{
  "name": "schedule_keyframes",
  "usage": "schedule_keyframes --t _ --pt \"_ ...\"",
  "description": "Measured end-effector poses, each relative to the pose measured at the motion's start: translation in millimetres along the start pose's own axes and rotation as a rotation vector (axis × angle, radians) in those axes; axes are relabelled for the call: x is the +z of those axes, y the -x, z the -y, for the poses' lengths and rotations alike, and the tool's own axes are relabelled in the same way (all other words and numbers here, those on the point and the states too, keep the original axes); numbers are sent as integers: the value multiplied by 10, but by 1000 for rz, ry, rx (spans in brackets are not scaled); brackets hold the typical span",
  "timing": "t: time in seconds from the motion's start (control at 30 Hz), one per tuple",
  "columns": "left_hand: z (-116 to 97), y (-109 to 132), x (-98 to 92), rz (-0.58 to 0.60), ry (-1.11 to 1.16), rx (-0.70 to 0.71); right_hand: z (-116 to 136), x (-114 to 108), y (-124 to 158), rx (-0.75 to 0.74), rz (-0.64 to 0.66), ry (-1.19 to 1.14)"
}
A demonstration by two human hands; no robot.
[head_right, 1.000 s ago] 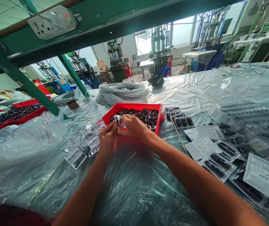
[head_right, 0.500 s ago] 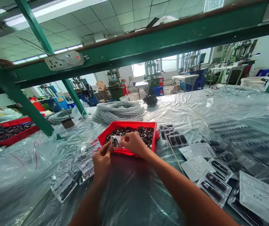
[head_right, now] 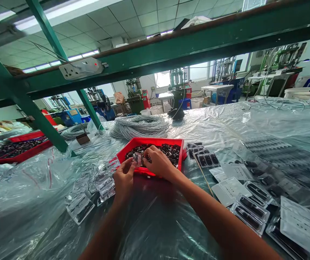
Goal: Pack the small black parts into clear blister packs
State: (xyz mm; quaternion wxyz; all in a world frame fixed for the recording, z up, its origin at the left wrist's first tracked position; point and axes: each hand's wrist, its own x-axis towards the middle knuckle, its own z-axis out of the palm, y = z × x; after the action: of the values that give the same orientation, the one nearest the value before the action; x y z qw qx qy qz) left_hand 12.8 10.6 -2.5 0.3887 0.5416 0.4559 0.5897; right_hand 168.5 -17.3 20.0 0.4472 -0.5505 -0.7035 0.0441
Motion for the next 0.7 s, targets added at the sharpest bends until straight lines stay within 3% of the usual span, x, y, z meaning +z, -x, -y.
schedule_keyframes --t 0.1,0.17,0.27,0.33,0.4,0.47,0.57,0.63,0.7 --pt "26 -55 -46 -31 -20 47 -30 -86 -5 -32 122 41" --pt "41 -93 -69 -53 46 16 28 -161 21 -138 346 83" --pt "28 -144 -84 -107 267 -146 238 -190 145 -142 671 258" --pt "-9 -168 -82 -136 426 -269 387 -124 263 -28 755 419" --pt "-57 -179 -77 -143 513 -340 476 -33 357 25 791 517" --pt "-102 -180 -74 -122 536 -371 482 10 387 -26 855 524" --pt "-149 -164 -67 -75 568 -416 397 -124 295 -96 939 395" --pt "-167 -150 -59 -50 580 -436 335 -314 186 -47 872 320" --pt "-175 -134 -44 -34 592 -450 289 -486 87 46 648 348"
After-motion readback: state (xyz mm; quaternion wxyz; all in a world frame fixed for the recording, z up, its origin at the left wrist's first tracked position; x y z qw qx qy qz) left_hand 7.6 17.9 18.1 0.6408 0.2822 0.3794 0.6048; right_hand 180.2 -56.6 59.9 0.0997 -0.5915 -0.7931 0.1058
